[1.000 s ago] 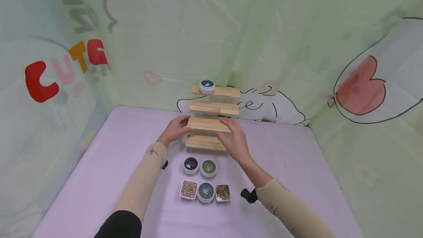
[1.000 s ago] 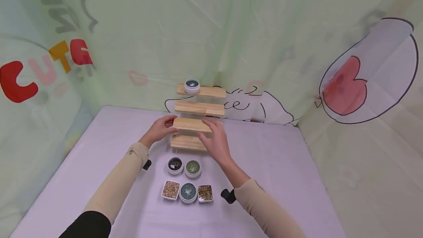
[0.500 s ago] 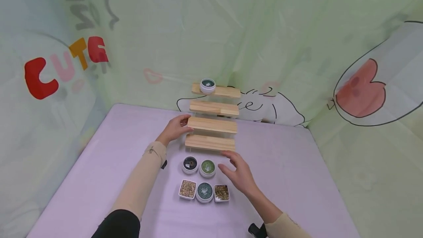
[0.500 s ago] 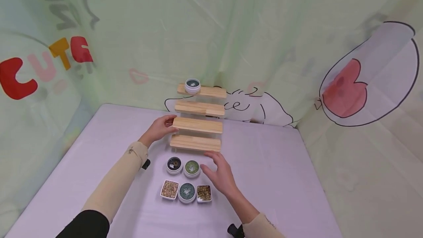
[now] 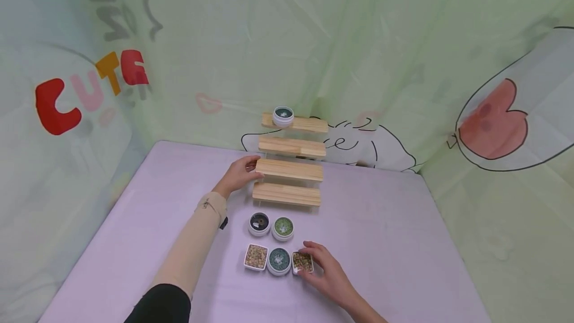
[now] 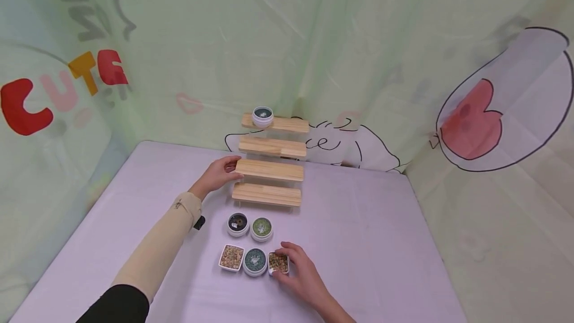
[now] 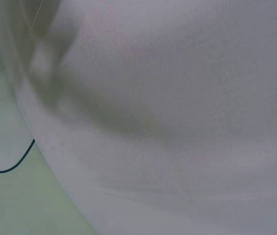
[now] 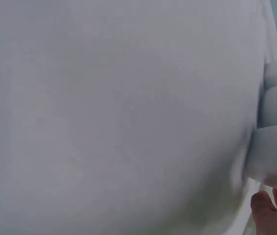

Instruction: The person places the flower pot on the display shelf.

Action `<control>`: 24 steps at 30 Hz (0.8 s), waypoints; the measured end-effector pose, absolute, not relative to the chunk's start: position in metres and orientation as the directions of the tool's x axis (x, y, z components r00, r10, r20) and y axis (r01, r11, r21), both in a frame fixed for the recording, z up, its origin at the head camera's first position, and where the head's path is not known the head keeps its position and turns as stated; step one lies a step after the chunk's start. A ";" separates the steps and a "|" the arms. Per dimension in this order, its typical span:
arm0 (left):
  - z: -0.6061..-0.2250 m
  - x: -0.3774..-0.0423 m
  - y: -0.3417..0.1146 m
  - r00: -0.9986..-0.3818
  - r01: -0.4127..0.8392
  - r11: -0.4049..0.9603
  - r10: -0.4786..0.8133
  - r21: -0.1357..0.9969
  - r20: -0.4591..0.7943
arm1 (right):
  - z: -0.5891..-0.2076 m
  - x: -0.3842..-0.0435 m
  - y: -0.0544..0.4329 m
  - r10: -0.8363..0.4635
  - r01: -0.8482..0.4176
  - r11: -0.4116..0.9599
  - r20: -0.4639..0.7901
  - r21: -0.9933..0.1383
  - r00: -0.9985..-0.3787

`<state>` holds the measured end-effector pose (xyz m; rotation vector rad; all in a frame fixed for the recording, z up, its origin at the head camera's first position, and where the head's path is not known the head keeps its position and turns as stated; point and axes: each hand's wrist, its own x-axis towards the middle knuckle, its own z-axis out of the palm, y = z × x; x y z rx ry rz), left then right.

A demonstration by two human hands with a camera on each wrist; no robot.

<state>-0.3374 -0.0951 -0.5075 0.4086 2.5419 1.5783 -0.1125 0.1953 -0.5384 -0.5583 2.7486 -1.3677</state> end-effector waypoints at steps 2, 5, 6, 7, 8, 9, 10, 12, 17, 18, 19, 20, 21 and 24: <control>-0.507 -0.337 -0.095 -0.956 0.163 0.418 0.290 0.894 0.039 | -0.543 -0.109 0.198 -0.342 -0.330 0.551 0.154 -0.766 -0.927; -0.506 -0.338 -0.095 -0.957 0.168 0.421 0.287 0.891 0.045 | -0.548 -0.107 0.199 -0.368 -0.375 0.535 0.191 -0.757 -0.910; -0.506 -0.338 -0.095 -0.957 0.168 0.420 0.285 0.892 0.047 | -0.549 -0.107 0.200 -0.373 -0.386 0.526 0.203 -0.758 -0.905; -0.506 -0.339 -0.095 -0.957 0.169 0.421 0.285 0.891 0.047 | -0.550 -0.106 0.200 -0.373 -0.389 0.520 0.208 -0.760 -0.904; -0.506 -0.339 -0.094 -0.957 0.168 0.422 0.285 0.891 0.046 | -0.551 -0.106 0.200 -0.371 -0.392 0.517 0.213 -0.761 -0.904; -0.506 -0.339 -0.094 -0.957 0.167 0.423 0.286 0.891 0.044 | -0.552 -0.106 0.201 -0.368 -0.390 0.521 0.213 -0.759 -0.905; -0.506 -0.339 -0.094 -0.957 0.164 0.423 0.286 0.891 0.041 | -0.552 -0.106 0.201 -0.362 -0.385 0.523 0.211 -0.760 -0.908; -0.506 -0.339 -0.094 -0.957 0.159 0.420 0.287 0.894 0.035 | -0.554 -0.105 0.201 -0.350 -0.376 0.530 0.209 -0.760 -0.913; -0.505 -0.337 -0.093 -0.958 0.154 0.419 0.284 0.895 0.032 | -0.557 -0.105 0.202 -0.354 -0.415 0.496 0.259 -0.763 -0.899; -0.505 -0.336 -0.093 -0.958 0.155 0.420 0.284 0.894 0.033 | -0.558 -0.105 0.202 -0.357 -0.427 0.489 0.273 -0.760 -0.894; -0.505 -0.336 -0.094 -0.958 0.156 0.422 0.283 0.893 0.034 | -0.559 -0.106 0.203 -0.359 -0.435 0.480 0.282 -0.762 -0.890; -0.504 -0.336 -0.094 -0.959 0.156 0.423 0.283 0.892 0.034 | -0.560 -0.106 0.203 -0.361 -0.444 0.477 0.291 -0.759 -0.886; -0.504 -0.336 -0.094 -0.959 0.156 0.424 0.282 0.892 0.033 | -0.561 -0.106 0.203 -0.361 -0.448 0.476 0.297 -0.757 -0.884; -0.504 -0.335 -0.094 -0.959 0.157 0.426 0.282 0.891 0.034 | -0.564 -0.107 0.203 -0.354 -0.450 0.478 0.303 -0.755 -0.885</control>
